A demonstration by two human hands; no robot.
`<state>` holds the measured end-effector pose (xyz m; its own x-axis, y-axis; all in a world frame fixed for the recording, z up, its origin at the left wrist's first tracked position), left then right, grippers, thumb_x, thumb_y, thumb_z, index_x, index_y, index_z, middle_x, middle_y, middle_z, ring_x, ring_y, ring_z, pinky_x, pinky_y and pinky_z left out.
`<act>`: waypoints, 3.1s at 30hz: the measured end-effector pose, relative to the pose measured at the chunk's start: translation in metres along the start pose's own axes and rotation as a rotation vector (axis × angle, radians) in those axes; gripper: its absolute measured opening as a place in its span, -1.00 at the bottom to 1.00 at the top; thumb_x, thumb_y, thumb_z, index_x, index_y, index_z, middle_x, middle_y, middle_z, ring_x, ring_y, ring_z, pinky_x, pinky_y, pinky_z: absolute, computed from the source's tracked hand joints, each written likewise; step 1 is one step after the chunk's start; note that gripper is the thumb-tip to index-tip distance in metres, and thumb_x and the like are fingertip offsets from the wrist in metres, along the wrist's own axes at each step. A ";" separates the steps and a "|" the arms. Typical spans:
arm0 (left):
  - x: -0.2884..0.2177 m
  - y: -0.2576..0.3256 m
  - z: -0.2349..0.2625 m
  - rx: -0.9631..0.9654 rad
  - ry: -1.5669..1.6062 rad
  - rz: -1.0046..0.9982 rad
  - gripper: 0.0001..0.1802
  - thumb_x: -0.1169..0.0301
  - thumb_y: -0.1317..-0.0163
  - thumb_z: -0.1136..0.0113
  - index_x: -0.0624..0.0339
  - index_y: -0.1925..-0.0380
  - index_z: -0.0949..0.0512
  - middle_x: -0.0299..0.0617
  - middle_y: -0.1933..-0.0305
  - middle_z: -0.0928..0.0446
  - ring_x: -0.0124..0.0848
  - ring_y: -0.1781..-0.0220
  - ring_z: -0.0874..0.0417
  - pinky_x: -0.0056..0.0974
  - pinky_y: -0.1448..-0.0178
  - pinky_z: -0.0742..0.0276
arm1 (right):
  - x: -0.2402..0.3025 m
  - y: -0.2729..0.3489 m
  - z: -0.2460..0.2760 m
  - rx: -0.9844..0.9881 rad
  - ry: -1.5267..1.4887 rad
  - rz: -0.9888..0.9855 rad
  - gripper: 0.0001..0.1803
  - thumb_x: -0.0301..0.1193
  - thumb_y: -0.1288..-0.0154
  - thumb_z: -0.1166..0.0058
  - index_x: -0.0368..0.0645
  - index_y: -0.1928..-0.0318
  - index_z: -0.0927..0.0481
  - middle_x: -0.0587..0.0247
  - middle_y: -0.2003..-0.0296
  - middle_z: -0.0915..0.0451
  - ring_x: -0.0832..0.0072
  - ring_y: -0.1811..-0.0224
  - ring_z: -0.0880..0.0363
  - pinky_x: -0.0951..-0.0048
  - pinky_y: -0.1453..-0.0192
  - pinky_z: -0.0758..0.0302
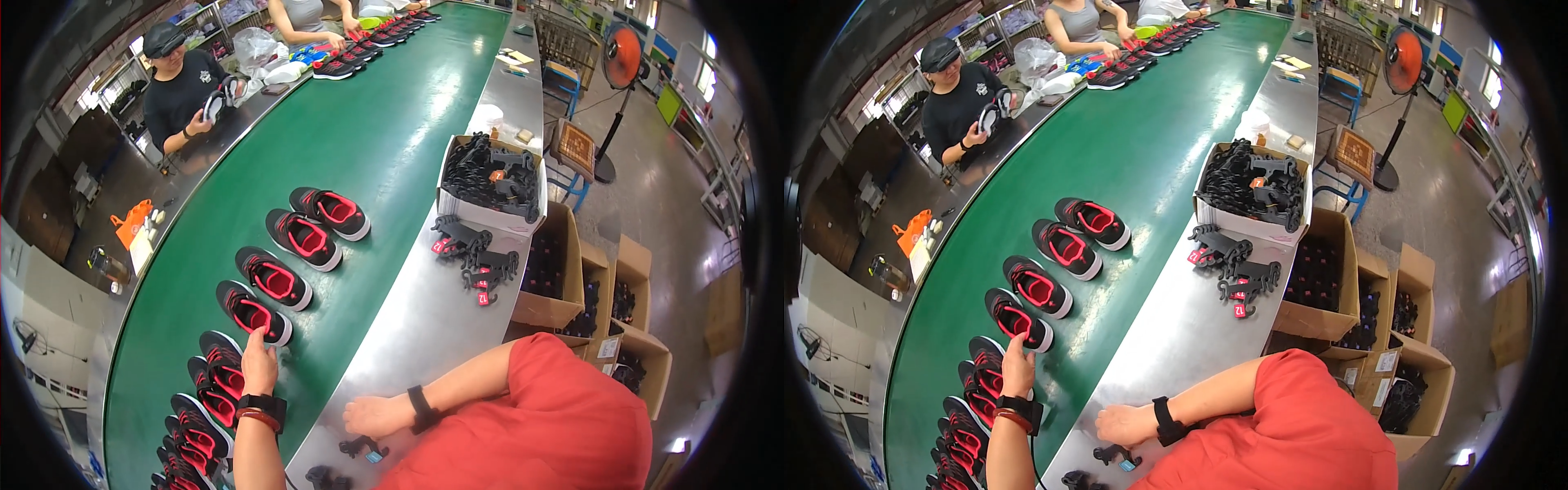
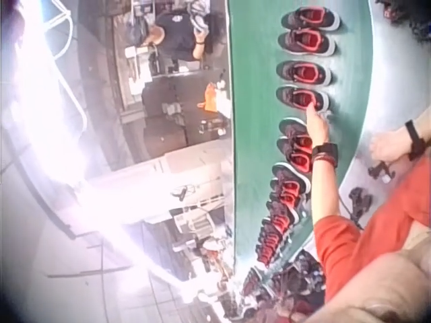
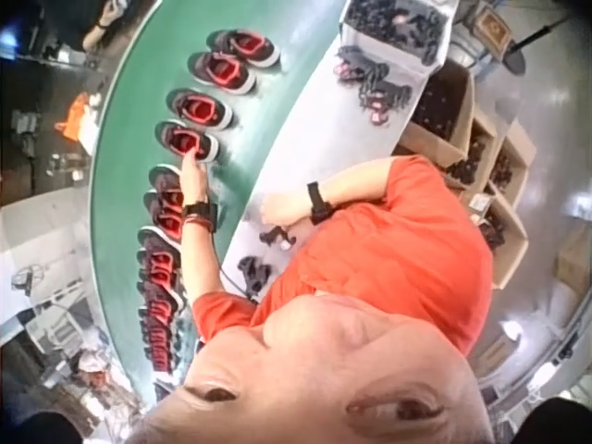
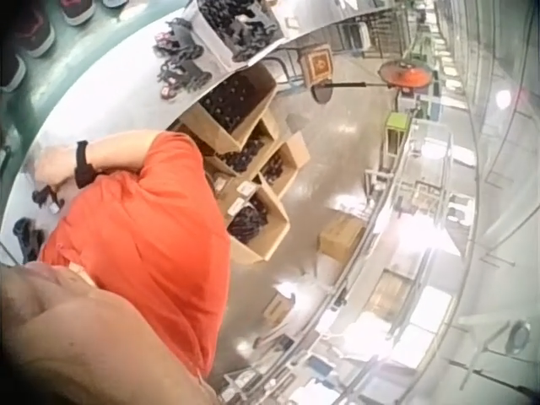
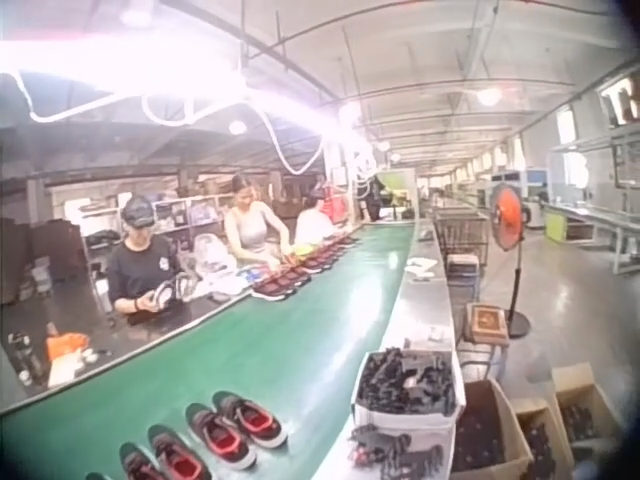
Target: The recorder is attaching plastic hangars or security tags to pairs of black and red sneakers on an assembly line conveyor belt.
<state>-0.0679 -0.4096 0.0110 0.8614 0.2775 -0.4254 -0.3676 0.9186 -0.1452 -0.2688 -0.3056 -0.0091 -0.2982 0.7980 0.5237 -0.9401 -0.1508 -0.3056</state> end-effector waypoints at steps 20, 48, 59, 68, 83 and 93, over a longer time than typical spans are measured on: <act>0.006 0.047 0.008 -0.101 0.086 -0.034 -0.80 0.51 -0.11 -0.17 0.20 0.23 -0.60 -0.13 0.19 -0.55 -0.06 0.18 -0.62 -0.10 0.13 -0.55 | -0.133 -0.018 0.042 -0.323 -0.934 -0.833 -0.56 -0.48 -0.38 0.10 -0.09 -0.26 -0.34 0.31 0.46 -0.57 0.68 0.59 -0.49 0.60 0.57 -0.42; 0.014 0.079 0.017 0.005 -0.160 0.065 -0.49 0.49 -0.09 0.02 -0.01 -0.12 -0.48 0.05 0.35 -0.58 -0.03 0.34 -0.65 -0.02 0.26 -0.57 | -0.176 -0.107 0.106 0.075 0.139 -0.226 -0.27 -0.64 0.06 -0.28 -0.17 -0.21 -0.34 0.12 -0.22 -0.38 0.20 -0.21 -0.42 0.40 -0.03 -0.50; 0.044 0.088 0.031 0.073 0.041 0.291 -0.63 0.50 -0.14 0.04 0.11 0.07 -0.62 0.16 0.26 -0.61 0.01 0.15 -0.65 0.00 0.02 -0.53 | -0.108 -0.144 0.089 0.020 0.456 0.054 -0.73 -0.19 -0.08 -0.23 -0.05 0.40 -0.48 0.24 0.46 -0.47 0.20 0.38 -0.52 0.18 0.29 -0.41; 0.042 0.091 0.028 0.153 0.042 0.277 -0.72 0.44 -0.24 -0.05 0.14 0.08 -0.60 0.12 0.23 -0.60 0.01 0.13 -0.62 -0.03 0.03 -0.51 | -0.098 -0.154 0.057 0.091 0.657 0.100 -0.81 -0.23 0.05 -0.28 0.02 0.45 -0.58 0.30 0.51 -0.50 0.33 0.40 -0.56 0.26 0.31 -0.42; 0.027 0.125 0.068 -0.201 -0.144 0.110 -0.61 0.53 -0.11 0.00 0.07 0.01 -0.52 0.08 -0.10 -0.37 -0.05 0.03 -0.51 -0.03 -0.01 -0.48 | -0.080 -0.055 0.016 0.110 -0.063 -0.302 -0.70 -0.51 -0.01 -0.23 -0.22 0.18 -0.53 0.08 0.28 -0.46 0.14 0.29 -0.47 0.20 0.23 -0.45; -0.007 0.081 0.070 -0.253 -0.009 0.009 -0.70 0.61 -0.06 -0.01 0.14 0.21 -0.60 -0.13 0.11 -0.53 -0.12 0.06 -0.58 -0.12 0.02 -0.54 | 0.029 -0.021 -0.035 0.204 0.020 -0.020 -0.83 -0.41 0.04 -0.16 -0.16 0.48 -0.44 0.10 0.46 -0.42 0.18 0.33 -0.40 0.22 0.26 -0.34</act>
<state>-0.0789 -0.3178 0.0644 0.8606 0.2887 -0.4196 -0.4501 0.8166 -0.3613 -0.2519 -0.2584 -0.0152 -0.2774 0.8130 0.5120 -0.9605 -0.2478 -0.1268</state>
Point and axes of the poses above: each hand's wrist, its own y-axis away from the middle knuckle, its own z-axis out of the back of the hand, x = y × z, the point moved 10 cm from there along -y, towards the middle knuckle
